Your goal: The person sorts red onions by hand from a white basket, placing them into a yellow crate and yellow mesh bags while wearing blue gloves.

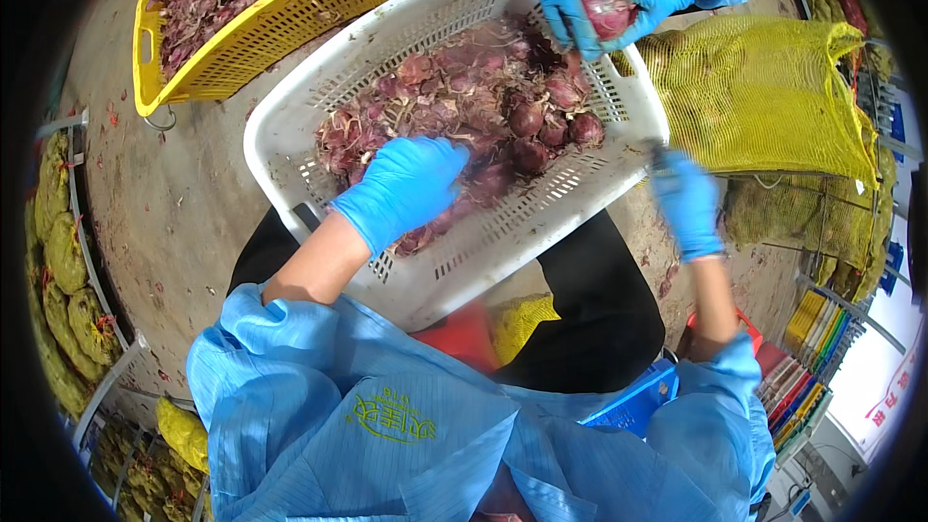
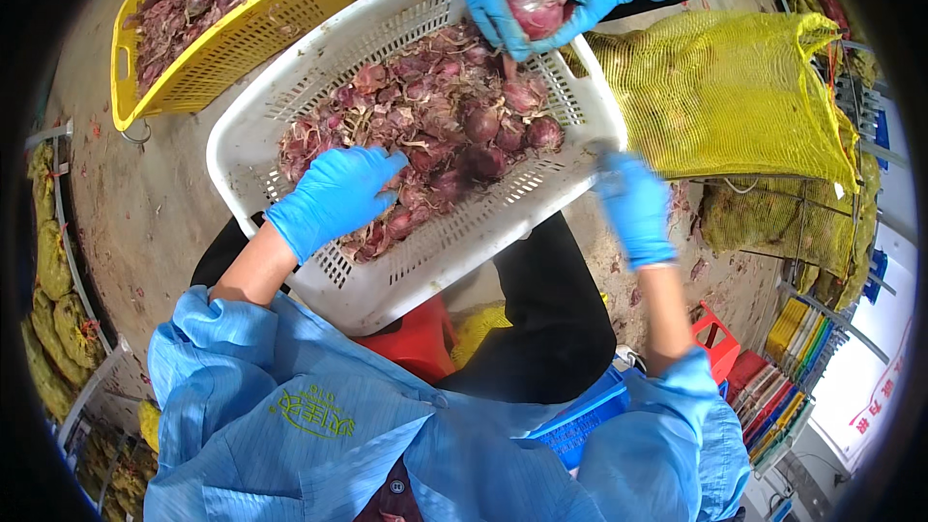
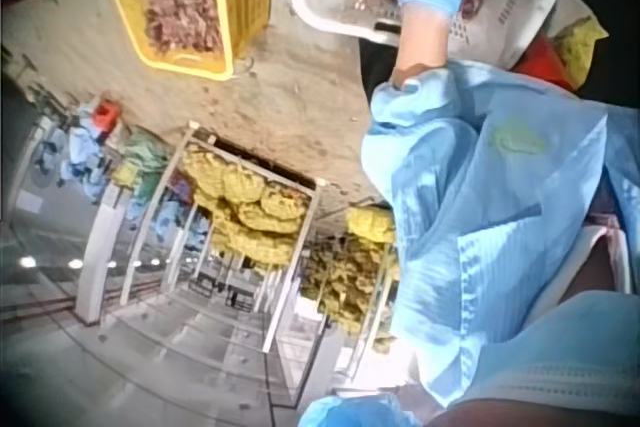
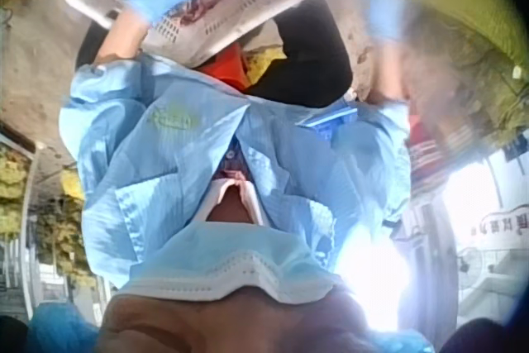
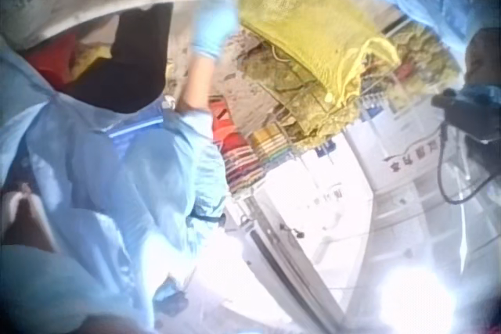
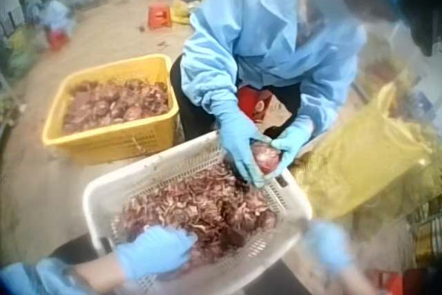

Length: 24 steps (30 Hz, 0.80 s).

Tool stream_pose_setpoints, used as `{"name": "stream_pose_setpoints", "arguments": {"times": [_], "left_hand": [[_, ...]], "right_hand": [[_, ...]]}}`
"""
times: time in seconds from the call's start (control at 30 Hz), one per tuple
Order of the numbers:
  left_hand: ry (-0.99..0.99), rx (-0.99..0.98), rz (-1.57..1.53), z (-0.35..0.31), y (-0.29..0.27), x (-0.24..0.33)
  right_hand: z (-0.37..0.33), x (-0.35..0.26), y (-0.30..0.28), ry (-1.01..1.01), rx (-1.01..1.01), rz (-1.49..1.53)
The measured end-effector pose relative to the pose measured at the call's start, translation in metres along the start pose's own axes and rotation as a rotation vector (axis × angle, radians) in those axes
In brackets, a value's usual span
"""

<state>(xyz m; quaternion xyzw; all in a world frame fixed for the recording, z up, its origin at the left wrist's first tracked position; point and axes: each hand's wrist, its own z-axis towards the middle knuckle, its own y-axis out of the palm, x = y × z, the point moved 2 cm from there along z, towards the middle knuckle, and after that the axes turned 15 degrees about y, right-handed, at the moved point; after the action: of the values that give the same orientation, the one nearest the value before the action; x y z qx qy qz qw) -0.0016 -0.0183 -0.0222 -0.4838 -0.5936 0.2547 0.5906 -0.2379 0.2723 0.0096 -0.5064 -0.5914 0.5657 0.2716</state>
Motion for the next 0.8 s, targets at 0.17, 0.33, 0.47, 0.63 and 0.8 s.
{"name": "stream_pose_setpoints", "arguments": {"times": [0.17, 0.33, 0.47, 0.63, 0.8], "left_hand": [[-0.011, 0.01, -0.006, -0.01, 0.004, -0.001], [-0.103, 0.044, -0.017, -0.017, -0.003, -0.008], [-0.128, -0.029, 0.012, -0.033, 0.008, -0.012], [-0.12, -0.051, 0.02, -0.038, 0.01, -0.011], [-0.246, 0.064, -0.378, -0.039, -0.007, -0.005]], "right_hand": [[0.033, -0.035, 0.133, -0.114, -0.212, -0.388], [0.115, 0.016, 0.204, 0.171, -0.32, -0.427], [0.11, 0.002, 0.228, 0.199, -0.23, -0.46], [0.1, -0.012, 0.193, 0.398, -0.678, 0.224], [0.019, -0.089, 0.118, 0.326, -1.073, 1.15]]}}
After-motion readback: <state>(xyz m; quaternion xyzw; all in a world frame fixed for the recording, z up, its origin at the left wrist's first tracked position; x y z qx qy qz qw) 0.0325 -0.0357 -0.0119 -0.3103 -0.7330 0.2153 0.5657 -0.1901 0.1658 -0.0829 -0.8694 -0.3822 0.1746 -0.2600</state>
